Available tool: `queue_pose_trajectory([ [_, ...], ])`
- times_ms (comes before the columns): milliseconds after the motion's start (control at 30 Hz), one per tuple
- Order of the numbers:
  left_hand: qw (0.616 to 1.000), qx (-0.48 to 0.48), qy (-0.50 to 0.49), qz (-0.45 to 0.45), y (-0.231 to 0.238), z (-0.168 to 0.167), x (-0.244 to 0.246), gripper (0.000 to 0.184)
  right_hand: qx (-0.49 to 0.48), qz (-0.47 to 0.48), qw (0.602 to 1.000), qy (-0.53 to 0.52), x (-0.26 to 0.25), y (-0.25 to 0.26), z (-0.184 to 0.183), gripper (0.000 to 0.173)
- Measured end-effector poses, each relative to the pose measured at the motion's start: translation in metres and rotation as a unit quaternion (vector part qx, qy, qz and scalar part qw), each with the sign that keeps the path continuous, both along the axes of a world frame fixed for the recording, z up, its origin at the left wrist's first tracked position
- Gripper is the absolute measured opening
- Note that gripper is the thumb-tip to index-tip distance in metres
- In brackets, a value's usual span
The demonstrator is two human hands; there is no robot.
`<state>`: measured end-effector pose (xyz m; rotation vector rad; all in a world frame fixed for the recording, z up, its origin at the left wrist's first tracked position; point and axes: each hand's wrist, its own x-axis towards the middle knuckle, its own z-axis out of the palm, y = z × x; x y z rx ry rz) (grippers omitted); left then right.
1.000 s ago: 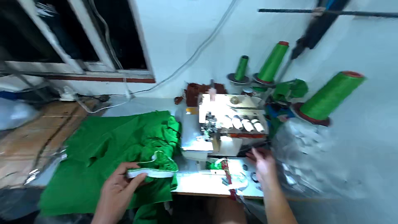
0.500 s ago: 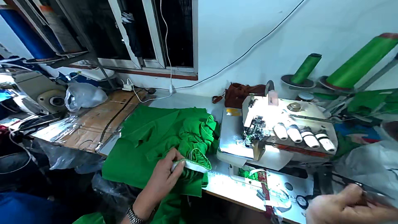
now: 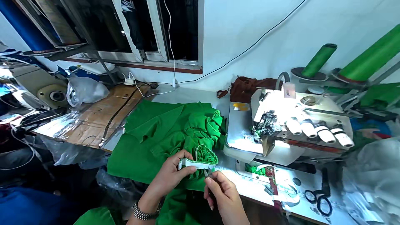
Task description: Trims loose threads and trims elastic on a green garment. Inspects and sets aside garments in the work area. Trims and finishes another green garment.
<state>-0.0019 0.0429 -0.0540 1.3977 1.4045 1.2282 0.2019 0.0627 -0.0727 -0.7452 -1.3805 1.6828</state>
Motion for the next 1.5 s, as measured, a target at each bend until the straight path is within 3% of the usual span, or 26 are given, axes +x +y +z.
queue_pose_trajectory([
  [467, 0.998, -0.03, -0.057, 0.01, 0.008, -0.007, 0.004, 0.013, 0.052, -0.055, 0.991, -0.108, -0.021, 0.013, -0.004, 0.014],
  [1500, 0.996, -0.034, -0.071, 0.033, 0.009, -0.011, 0.007, 0.013, 0.044, -0.1, 0.992, -0.069, -0.029, 0.011, -0.013, 0.014],
])
